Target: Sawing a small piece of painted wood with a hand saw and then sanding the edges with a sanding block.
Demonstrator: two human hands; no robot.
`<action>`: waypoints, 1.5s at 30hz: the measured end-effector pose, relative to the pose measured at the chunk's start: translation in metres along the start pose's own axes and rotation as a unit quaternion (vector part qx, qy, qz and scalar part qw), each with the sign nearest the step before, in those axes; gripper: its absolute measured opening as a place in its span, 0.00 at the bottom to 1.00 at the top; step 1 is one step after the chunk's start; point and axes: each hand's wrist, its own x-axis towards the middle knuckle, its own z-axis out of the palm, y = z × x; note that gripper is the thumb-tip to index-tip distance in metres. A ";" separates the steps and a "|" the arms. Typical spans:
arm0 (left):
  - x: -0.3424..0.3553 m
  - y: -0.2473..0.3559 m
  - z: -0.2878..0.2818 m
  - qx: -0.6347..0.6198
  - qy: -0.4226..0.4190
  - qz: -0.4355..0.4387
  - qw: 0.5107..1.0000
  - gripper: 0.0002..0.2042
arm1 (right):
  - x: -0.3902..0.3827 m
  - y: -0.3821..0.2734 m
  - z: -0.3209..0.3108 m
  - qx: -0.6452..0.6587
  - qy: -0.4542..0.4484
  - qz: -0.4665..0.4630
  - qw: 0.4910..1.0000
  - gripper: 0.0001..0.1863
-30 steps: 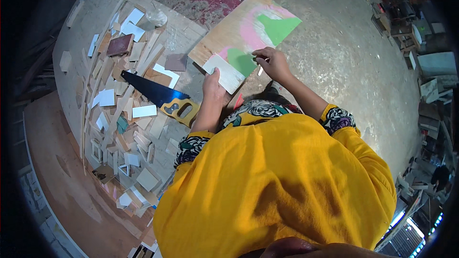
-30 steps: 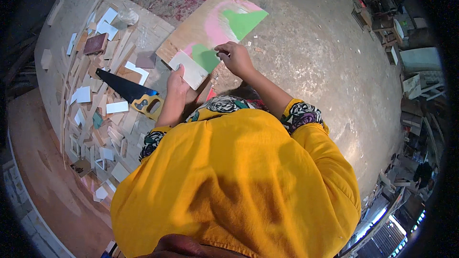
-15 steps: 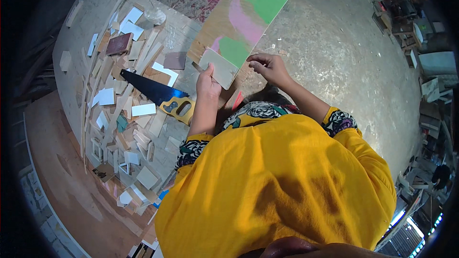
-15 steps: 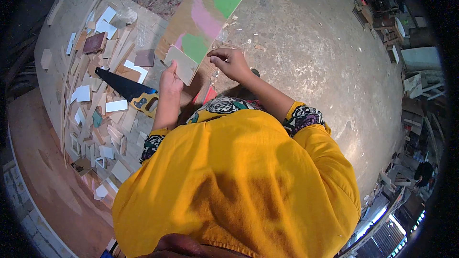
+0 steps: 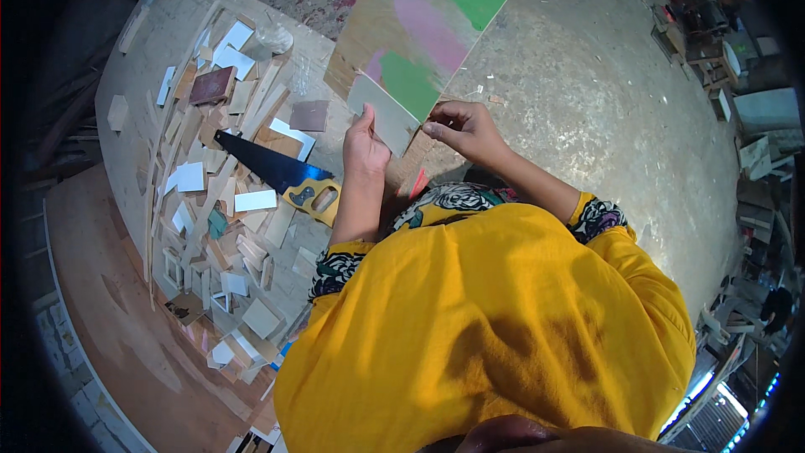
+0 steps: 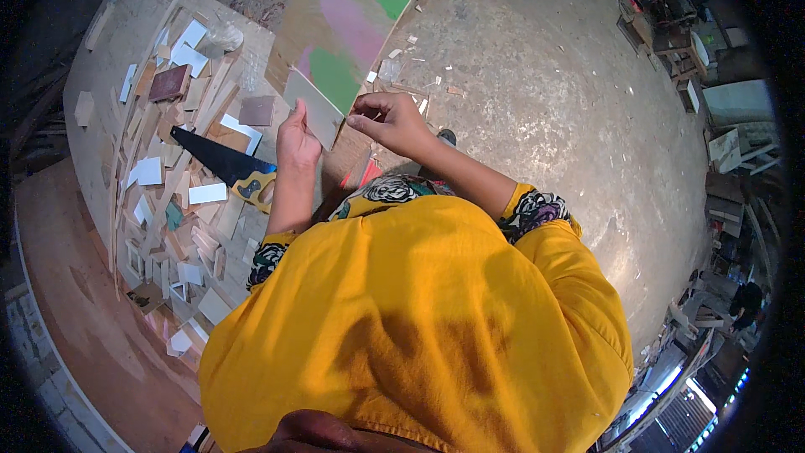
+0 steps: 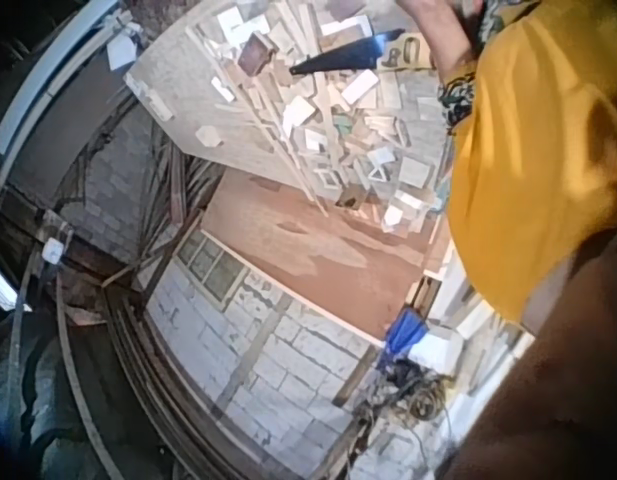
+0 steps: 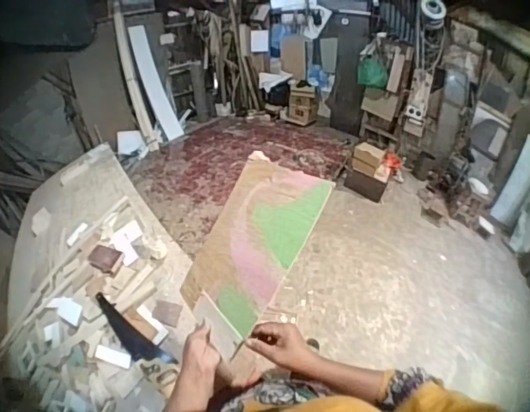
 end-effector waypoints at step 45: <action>0.027 -0.091 -0.100 0.124 0.141 0.085 0.979 0.17 | -0.016 0.139 0.005 0.082 -0.048 0.368 0.925 0.16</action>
